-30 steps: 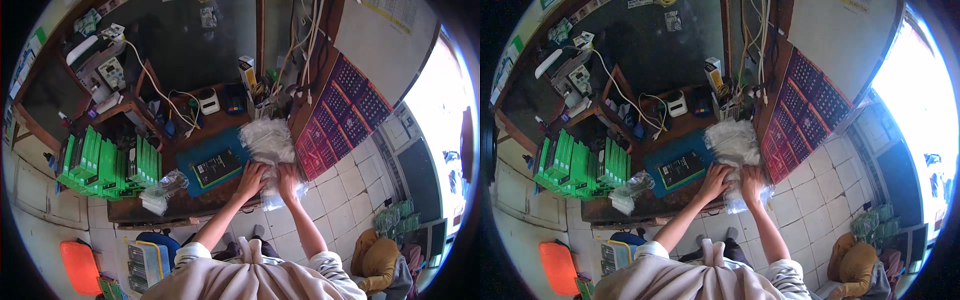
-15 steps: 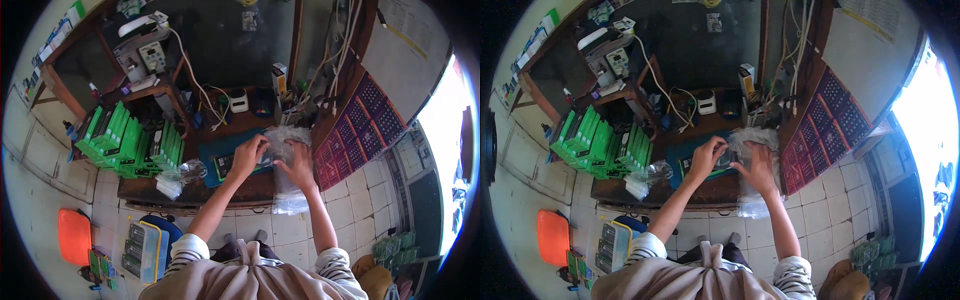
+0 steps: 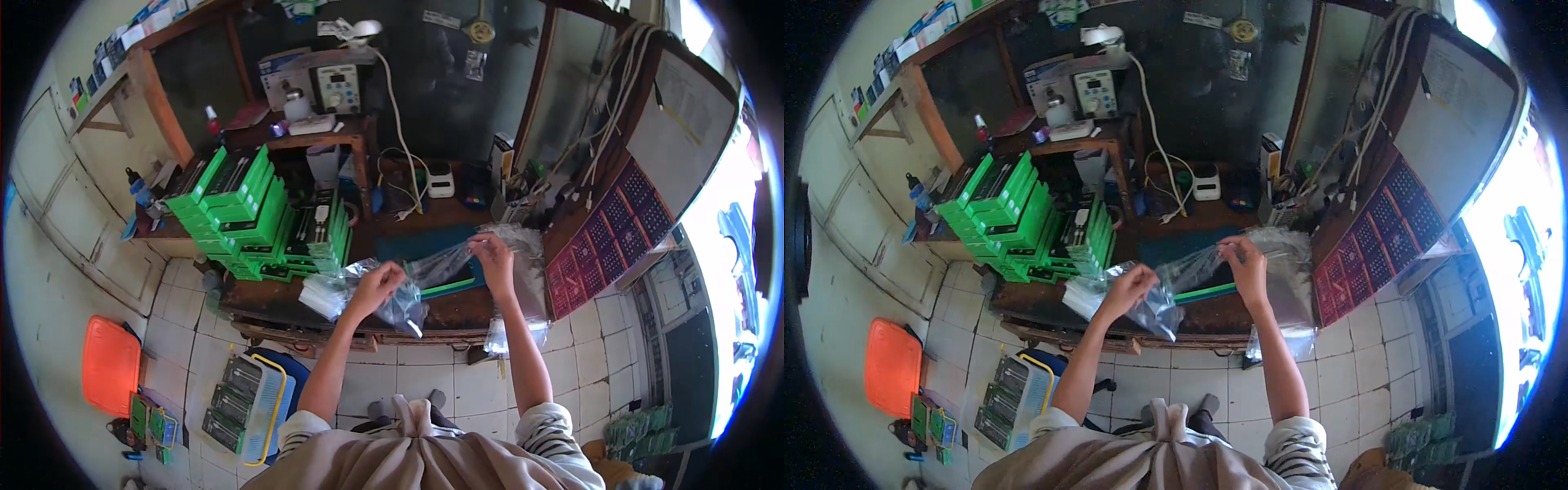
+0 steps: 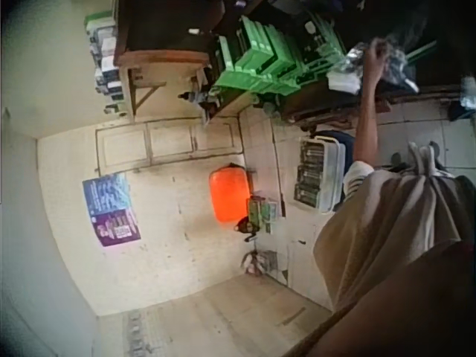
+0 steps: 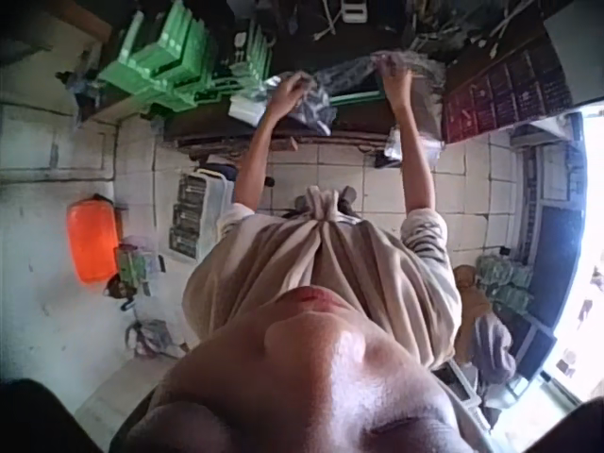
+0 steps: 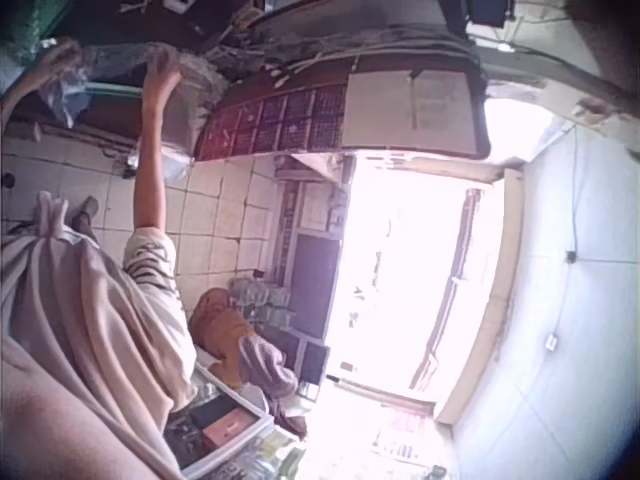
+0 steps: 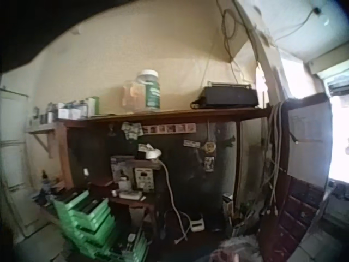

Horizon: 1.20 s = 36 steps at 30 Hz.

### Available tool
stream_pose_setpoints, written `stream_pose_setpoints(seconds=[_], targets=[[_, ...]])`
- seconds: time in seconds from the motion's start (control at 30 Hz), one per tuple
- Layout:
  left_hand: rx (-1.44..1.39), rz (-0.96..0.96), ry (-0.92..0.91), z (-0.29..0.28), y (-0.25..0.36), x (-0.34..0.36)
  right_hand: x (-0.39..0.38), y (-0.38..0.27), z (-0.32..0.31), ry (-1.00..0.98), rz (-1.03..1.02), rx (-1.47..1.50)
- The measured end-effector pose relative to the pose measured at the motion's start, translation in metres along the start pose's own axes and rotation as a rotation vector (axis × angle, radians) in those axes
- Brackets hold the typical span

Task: The person places individual boxed charging cables into clear plastic bags by hand and then sets the bags into a storage bin.

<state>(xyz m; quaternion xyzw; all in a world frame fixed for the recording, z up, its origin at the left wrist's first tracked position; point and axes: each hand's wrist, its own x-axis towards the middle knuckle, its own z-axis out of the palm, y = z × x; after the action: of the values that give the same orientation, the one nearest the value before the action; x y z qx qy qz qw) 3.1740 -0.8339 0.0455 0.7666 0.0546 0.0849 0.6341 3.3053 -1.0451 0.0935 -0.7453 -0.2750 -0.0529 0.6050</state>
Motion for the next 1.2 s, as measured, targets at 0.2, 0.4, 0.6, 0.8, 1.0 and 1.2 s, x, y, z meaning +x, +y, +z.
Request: stream_pose_setpoints(seconds=[0.2, 0.4, 0.6, 0.8, 1.0, 1.2], targets=[[-0.123, 0.186, -0.121, -0.052, -0.007, -0.042, -0.031, -0.050, 0.089, -0.281, -0.100, -0.107], [-0.317, 0.235, 0.103, -0.079, -0.028, -0.064, -0.060, -0.071, 0.146, -0.259, -0.007, -0.075], [-0.420, 0.148, 0.049, -0.097, -0.033, -0.100, -0.079, -0.082, 0.149, -0.250, 0.053, -0.156], [-0.406, 0.257, 0.143, -0.111, 0.012, -0.101, -0.092, -0.124, 0.162, -0.253, -0.062, -0.215], [-0.301, 0.350, 0.224, -0.117, 0.023, -0.097, -0.096, -0.150, 0.165, -0.173, -0.203, -0.195], [-0.267, 0.297, 0.227, -0.112, 0.029, -0.101, -0.092, -0.138, 0.160, -0.241, -0.175, -0.196]])
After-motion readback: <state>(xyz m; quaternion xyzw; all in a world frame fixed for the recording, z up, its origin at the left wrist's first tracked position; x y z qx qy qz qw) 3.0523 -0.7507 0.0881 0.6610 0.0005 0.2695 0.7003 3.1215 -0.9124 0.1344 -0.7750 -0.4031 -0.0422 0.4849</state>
